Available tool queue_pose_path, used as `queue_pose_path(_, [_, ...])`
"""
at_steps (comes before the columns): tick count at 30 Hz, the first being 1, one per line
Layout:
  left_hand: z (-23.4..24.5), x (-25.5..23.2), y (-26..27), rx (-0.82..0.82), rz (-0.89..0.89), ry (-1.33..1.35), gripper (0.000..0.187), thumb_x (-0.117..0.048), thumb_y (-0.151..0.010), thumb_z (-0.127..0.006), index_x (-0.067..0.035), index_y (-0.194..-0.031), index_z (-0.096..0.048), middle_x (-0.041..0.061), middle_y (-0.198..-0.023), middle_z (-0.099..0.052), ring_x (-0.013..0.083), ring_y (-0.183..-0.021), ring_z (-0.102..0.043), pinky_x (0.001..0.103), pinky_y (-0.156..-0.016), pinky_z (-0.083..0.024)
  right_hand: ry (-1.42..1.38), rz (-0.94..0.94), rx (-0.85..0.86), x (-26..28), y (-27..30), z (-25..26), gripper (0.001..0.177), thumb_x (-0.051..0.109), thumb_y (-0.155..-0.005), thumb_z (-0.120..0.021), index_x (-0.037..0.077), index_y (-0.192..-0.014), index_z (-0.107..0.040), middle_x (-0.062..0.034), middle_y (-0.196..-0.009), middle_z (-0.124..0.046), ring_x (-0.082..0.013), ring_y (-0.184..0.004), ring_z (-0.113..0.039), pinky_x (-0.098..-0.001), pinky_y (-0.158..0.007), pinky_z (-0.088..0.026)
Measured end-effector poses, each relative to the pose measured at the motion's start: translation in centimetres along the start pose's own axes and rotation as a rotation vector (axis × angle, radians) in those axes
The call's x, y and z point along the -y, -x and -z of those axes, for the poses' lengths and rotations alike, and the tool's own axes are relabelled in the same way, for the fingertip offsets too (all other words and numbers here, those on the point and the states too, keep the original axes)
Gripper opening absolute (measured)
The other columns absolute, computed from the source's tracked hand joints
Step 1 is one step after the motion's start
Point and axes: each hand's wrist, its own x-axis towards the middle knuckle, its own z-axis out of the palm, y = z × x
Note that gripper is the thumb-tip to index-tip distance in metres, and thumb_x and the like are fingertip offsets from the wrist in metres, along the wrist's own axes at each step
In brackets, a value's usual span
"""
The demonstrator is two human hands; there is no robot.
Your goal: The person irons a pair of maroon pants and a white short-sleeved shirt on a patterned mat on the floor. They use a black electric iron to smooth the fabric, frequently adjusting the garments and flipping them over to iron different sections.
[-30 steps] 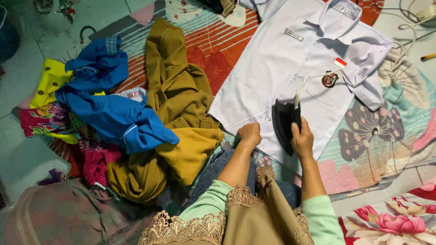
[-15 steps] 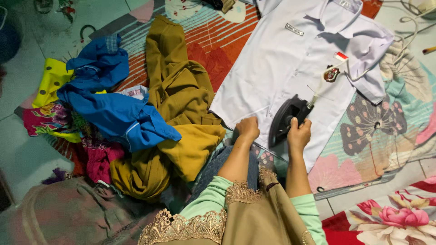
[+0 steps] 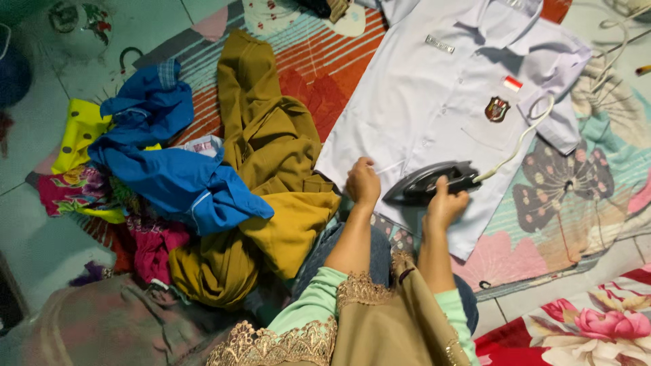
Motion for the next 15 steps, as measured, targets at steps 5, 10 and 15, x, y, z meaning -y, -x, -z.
queue_pose_path(5, [0.5, -1.4, 0.3, 0.003, -0.157, 0.101, 0.014, -0.008, -0.09, -0.059, -0.011, -0.099, -0.068, 0.013, -0.103, -0.073, 0.0371, -0.097, -0.066, 0.048, -0.086, -0.051, 0.03, 0.036, 0.066, 0.3, 4.5, 1.7, 0.042, 0.022, -0.094, -0.082, -0.006, -0.117, -0.058, -0.0114, -0.08, -0.063, -0.0159, -0.066, -0.054, -0.0352, -0.061, -0.044])
queue_pose_path(10, [-1.8, 0.1, 1.2, 0.225, -0.257, -0.04, 0.009, -0.011, -0.088, -0.064, -0.011, -0.096, -0.069, 0.013, -0.1, -0.073, 0.0371, -0.097, -0.068, 0.048, -0.086, -0.052, 0.396, 0.638, -0.13, 3.5, -1.1, 2.7, 0.039, 0.023, -0.103, -0.068, -0.003, -0.131, -0.062, -0.0248, -0.112, -0.072, -0.0434, -0.094, -0.069, -0.0487, -0.079, -0.054])
queue_pose_path(15, [-2.8, 0.8, 1.4, 0.552, -0.15, -0.239, 0.012, -0.008, -0.081, -0.066, -0.013, -0.092, -0.065, 0.013, -0.094, -0.073, 0.0373, -0.097, -0.069, 0.05, -0.082, -0.052, 0.567, 0.445, -0.145, 4.4, -5.9, 5.0, 0.041, 0.03, -0.102, -0.07, -0.001, -0.129, -0.065, -0.024, -0.113, -0.072, -0.0453, -0.097, -0.069, -0.0514, -0.084, -0.053])
